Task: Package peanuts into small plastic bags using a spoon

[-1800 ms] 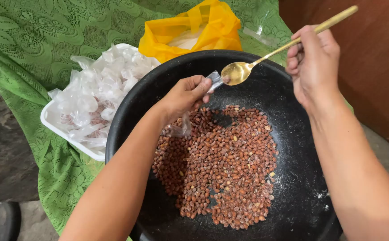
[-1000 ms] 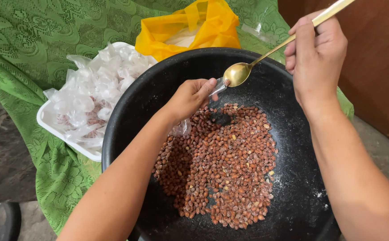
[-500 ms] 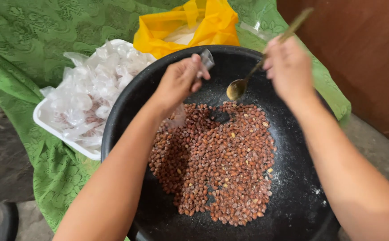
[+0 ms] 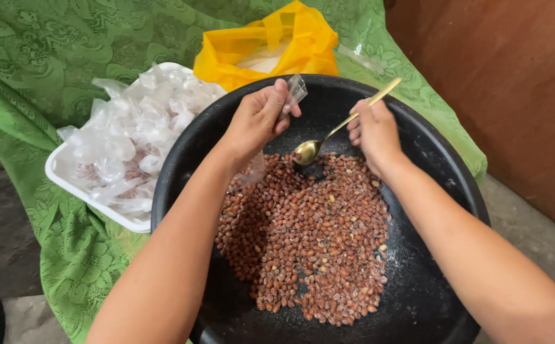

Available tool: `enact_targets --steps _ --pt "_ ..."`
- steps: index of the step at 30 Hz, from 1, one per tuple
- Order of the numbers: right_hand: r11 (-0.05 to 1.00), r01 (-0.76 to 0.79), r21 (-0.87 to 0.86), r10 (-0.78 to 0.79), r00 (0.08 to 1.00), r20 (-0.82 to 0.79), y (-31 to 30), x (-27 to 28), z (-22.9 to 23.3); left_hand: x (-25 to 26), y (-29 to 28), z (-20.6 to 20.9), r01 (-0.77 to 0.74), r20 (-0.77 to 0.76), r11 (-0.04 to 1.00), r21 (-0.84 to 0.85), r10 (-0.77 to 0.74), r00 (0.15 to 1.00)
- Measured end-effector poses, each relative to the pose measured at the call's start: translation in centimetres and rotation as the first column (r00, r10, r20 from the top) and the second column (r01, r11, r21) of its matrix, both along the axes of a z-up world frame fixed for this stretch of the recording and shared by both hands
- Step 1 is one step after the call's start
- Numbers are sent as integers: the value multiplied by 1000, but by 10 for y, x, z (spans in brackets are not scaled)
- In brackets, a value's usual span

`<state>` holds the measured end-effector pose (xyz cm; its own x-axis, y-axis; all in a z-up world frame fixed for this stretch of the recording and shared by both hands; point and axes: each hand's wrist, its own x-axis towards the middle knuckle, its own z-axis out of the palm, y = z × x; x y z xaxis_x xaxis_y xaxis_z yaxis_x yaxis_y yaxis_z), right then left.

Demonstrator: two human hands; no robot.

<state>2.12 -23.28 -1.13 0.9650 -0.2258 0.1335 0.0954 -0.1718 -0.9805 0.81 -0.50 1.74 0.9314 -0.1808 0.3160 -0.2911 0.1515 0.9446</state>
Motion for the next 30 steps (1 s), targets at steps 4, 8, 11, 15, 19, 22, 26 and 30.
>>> enact_targets --steps 4,8,11,15,19,22,26,30 --pt "998 -5 68 6 1000 -16 -11 2 24 -1 2 -1 -20 -12 1000 23 20 1000" --pt "983 -1 186 -6 999 39 -19 -6 56 0 6 -9 -27 -35 989 146 32 999" --pt "971 -15 240 -5 996 83 -28 -16 78 -4 8 -7 14 -104 969 248 12 995" --pt "961 -16 275 -18 993 119 -26 -33 104 -16 8 2 81 -188 925 372 -10 982" --pt "955 -7 297 -35 990 136 -24 -32 105 -12 2 -8 75 -166 874 480 7 986" --pt "967 -10 254 -36 984 173 -24 -31 103 -12 -1 -12 77 -169 866 495 10 986" --pt "998 -21 51 3 946 325 -19 -38 100 -14 -3 -10 82 -172 873 480 2 985" --pt "969 13 -246 99 894 436 -4 -61 112 -12 -4 -15 76 -187 892 446 10 982"
